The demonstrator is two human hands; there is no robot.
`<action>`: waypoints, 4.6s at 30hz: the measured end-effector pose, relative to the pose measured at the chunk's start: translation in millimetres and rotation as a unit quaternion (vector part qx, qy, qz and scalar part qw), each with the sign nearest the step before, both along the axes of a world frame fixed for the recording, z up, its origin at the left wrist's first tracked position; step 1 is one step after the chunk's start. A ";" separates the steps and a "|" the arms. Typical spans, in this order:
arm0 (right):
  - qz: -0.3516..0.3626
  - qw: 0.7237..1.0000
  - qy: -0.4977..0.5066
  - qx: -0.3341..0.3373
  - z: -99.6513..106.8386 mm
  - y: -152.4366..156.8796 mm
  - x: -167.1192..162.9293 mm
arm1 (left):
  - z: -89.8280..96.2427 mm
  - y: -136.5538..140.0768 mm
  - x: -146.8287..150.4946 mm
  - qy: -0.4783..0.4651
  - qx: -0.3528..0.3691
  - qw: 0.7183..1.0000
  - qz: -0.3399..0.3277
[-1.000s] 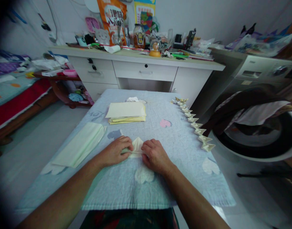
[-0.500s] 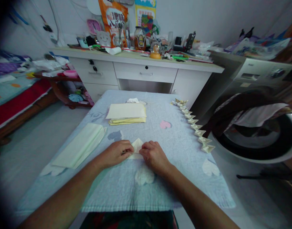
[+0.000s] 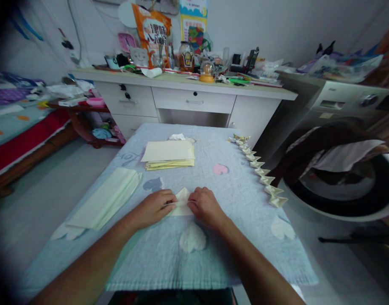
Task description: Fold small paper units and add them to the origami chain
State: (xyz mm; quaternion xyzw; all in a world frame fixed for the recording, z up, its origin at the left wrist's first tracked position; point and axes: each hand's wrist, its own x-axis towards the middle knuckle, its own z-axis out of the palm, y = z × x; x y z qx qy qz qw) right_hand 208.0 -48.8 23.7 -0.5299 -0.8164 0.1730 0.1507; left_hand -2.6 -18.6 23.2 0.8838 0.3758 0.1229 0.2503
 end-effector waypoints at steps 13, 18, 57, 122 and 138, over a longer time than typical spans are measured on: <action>-0.073 0.997 -0.040 -0.009 -6.2 -3.5 8.1 | -2.1 2.0 0.3 0.030 0.008 0.998 0.045; -0.089 0.995 -0.036 0.000 -10.5 -2.3 9.6 | -6.6 1.7 0.8 0.050 0.030 0.996 0.072; 0.000 0.992 -0.112 0.066 -5.3 -10.3 -8.8 | -5.0 5.0 -6.6 0.016 0.006 0.998 0.059; -0.127 0.989 -0.075 -0.025 1.9 -1.9 2.9 | 1.6 14.0 -16.0 0.022 -0.029 0.995 0.092; -0.121 0.957 0.264 -0.006 -7.8 -0.6 2.9 | -6.5 9.1 5.2 -0.267 -0.222 0.929 0.126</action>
